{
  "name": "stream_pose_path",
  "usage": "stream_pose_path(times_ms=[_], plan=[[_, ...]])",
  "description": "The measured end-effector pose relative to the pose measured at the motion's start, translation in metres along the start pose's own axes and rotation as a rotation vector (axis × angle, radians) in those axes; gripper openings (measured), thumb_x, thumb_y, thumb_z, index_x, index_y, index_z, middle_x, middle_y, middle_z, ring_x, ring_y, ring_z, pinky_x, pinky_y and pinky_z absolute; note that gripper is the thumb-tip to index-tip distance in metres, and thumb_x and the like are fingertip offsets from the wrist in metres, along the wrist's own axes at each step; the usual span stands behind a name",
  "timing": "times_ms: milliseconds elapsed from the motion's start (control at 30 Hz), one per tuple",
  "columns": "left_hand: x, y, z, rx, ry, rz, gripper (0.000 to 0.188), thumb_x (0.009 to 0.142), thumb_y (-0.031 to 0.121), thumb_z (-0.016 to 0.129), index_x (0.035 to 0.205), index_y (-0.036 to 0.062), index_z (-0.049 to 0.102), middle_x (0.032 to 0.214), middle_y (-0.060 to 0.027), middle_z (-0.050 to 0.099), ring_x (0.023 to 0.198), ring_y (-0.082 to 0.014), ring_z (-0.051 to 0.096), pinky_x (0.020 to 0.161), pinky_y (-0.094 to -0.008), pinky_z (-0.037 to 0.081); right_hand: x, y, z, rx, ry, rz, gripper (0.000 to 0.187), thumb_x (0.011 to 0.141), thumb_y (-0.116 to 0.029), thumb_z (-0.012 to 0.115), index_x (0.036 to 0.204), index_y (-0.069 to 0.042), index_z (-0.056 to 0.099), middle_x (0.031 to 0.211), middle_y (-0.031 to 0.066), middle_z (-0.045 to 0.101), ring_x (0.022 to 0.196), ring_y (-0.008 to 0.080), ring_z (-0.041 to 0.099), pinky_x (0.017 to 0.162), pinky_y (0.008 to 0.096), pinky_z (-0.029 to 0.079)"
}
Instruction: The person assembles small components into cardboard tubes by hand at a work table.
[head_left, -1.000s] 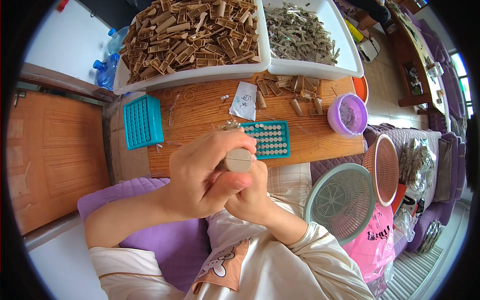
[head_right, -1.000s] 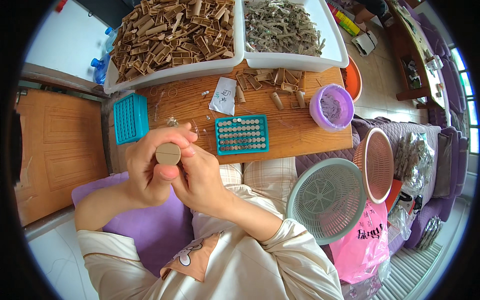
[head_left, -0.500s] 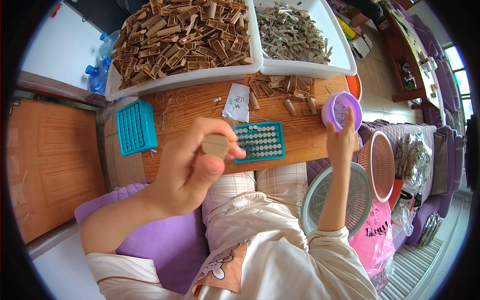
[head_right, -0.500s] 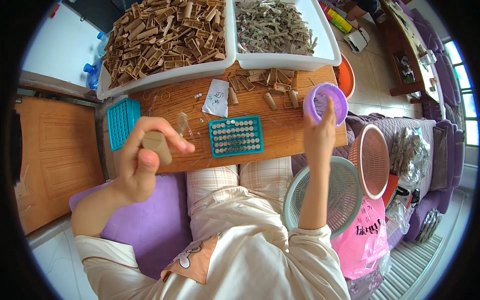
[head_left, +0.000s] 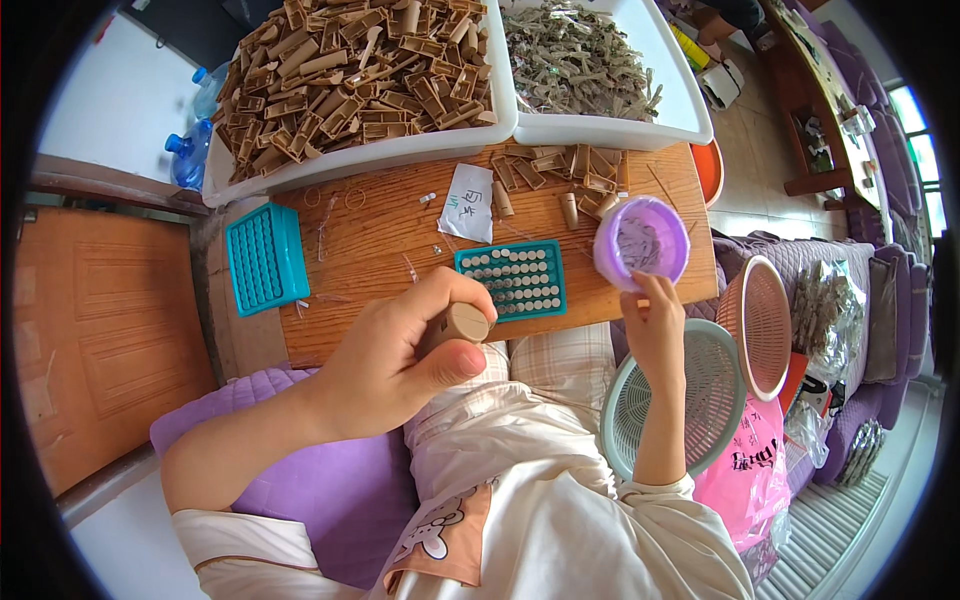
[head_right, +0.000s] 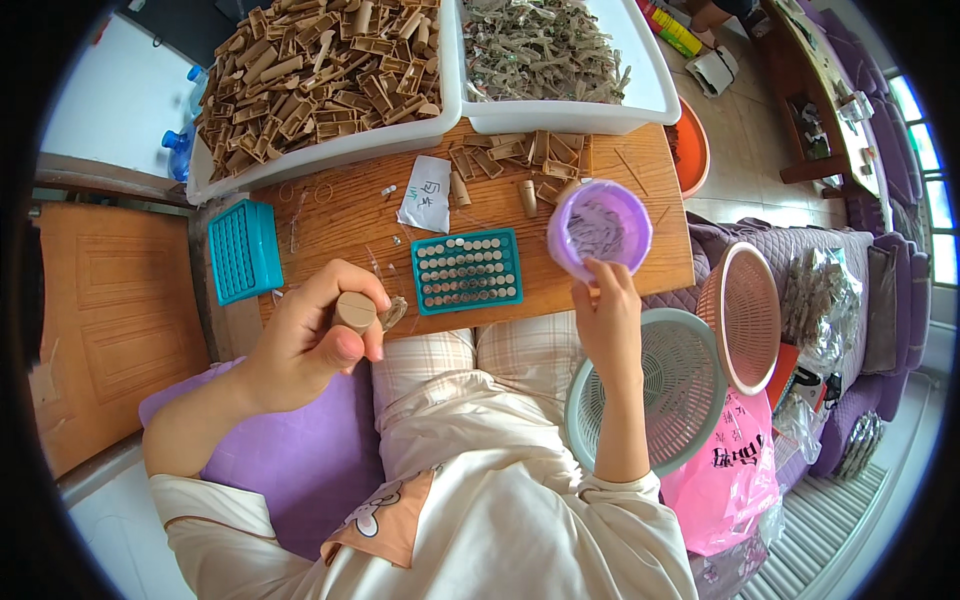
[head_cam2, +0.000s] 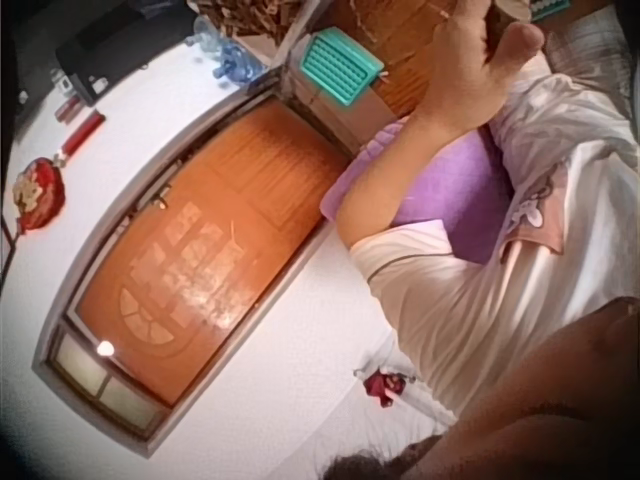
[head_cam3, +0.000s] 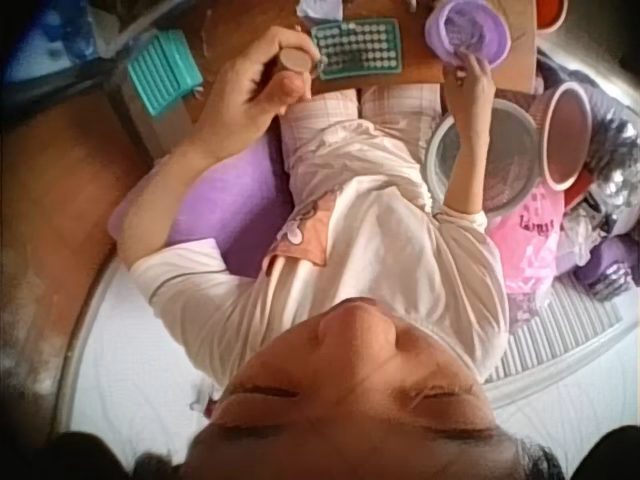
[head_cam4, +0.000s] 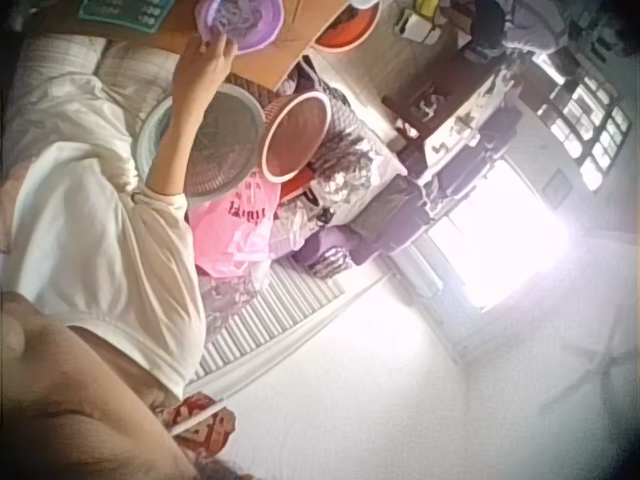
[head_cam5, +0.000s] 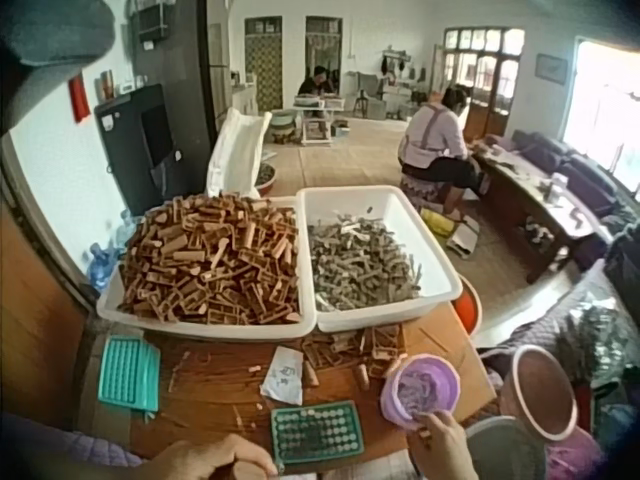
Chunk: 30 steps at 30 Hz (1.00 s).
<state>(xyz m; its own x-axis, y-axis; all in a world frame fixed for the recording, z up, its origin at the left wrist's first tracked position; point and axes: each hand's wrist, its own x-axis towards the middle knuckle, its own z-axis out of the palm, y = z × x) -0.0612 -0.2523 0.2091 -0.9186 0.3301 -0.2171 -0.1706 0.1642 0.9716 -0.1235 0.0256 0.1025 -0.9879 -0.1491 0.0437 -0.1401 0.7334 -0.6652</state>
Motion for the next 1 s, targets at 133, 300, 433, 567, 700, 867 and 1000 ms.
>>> stream_pose_path(times_ms=[133, 300, 433, 567, 700, 867, 1000], plan=[[0.004, 0.002, -0.001, -0.028, 0.045, 0.076, 0.053, 0.079, 0.054, 0.045, 0.101, 0.0056, 0.045, 0.07, -0.0003, 0.046, 0.058, -0.0048, 0.04, 0.051, -0.0183, 0.033, 0.001, -0.019, -0.013, 0.002, -0.142, 0.078, 0.027, 0.074, -0.005, 0.058, 0.101, -0.001, 0.056, 0.089, 0.0164, 0.056, 0.07, 0.0265, 0.058, 0.063, 0.0319, 0.046], [0.004, 0.019, -0.002, -0.118, 0.023, 0.001, 0.043, 0.087, 0.042, 0.043, 0.108, 0.0047, 0.045, 0.074, 0.0004, 0.044, 0.062, -0.0054, 0.037, 0.055, -0.019, 0.032, 0.037, -0.015, -0.016, -0.114, -0.095, -0.008, 0.025, 0.074, -0.009, 0.058, 0.099, -0.003, 0.056, 0.087, 0.015, 0.059, 0.075, 0.03, 0.058, 0.065, 0.0358, 0.045], [0.002, 0.012, 0.002, -0.243, 0.027, -0.015, 0.035, 0.088, 0.031, 0.044, 0.111, 0.0054, 0.042, 0.086, -0.0023, 0.047, 0.073, -0.0065, 0.042, 0.063, -0.0205, 0.037, 0.069, 0.009, 0.004, -0.372, -0.157, -0.107, 0.02, 0.074, -0.011, 0.055, 0.092, -0.003, 0.058, 0.082, 0.0149, 0.06, 0.076, 0.0313, 0.058, 0.067, 0.0389, 0.045], [0.004, 0.004, 0.003, -0.405, 0.0, -0.106, 0.034, 0.086, 0.026, 0.047, 0.113, 0.0085, 0.038, 0.105, -0.0058, 0.046, 0.093, -0.0095, 0.044, 0.076, -0.0256, 0.041, 0.079, 0.017, 0.023, -0.58, -0.236, -0.119, 0.017, 0.074, -0.013, 0.054, 0.087, -0.003, 0.059, 0.083, 0.0154, 0.06, 0.075, 0.0321, 0.058, 0.067, 0.0409, 0.045], [0.005, 0.001, -0.002, -0.683, 0.009, -0.183, 0.032, 0.085, 0.024, 0.05, 0.111, 0.0109, 0.039, 0.109, -0.0049, 0.046, 0.103, -0.0118, 0.043, 0.076, -0.028, 0.043, 0.082, 0.026, 0.028, -0.547, -0.231, -0.121, 0.015, 0.073, -0.014, 0.054, 0.082, -0.003, 0.059, 0.081, 0.0154, 0.06, 0.075, 0.0318, 0.058, 0.067, 0.0415, 0.045], [0.008, -0.002, -0.005, -0.729, 0.105, -0.2, 0.036, 0.085, 0.024, 0.051, 0.115, 0.0116, 0.038, 0.108, -0.0036, 0.047, 0.104, -0.0145, 0.046, 0.073, -0.026, 0.044, 0.078, 0.015, 0.008, -0.204, -0.182, -0.233, 0.017, 0.073, -0.007, 0.052, 0.085, -0.001, 0.062, 0.079, 0.0166, 0.061, 0.069, 0.0294, 0.059, 0.066, 0.036, 0.046], [0.01, -0.003, -0.007, -0.727, 0.159, -0.249, 0.038, 0.085, 0.024, 0.05, 0.119, 0.0117, 0.037, 0.106, -0.0035, 0.05, 0.099, -0.0153, 0.051, 0.069, -0.0244, 0.045, 0.075, -0.002, -0.013, 0.049, -0.27, 0.121, 0.014, 0.076, -0.008, 0.053, 0.085, -0.002, 0.062, 0.072, 0.0104, 0.063, 0.052, 0.0169, 0.058, 0.053, 0.0279, 0.045]])
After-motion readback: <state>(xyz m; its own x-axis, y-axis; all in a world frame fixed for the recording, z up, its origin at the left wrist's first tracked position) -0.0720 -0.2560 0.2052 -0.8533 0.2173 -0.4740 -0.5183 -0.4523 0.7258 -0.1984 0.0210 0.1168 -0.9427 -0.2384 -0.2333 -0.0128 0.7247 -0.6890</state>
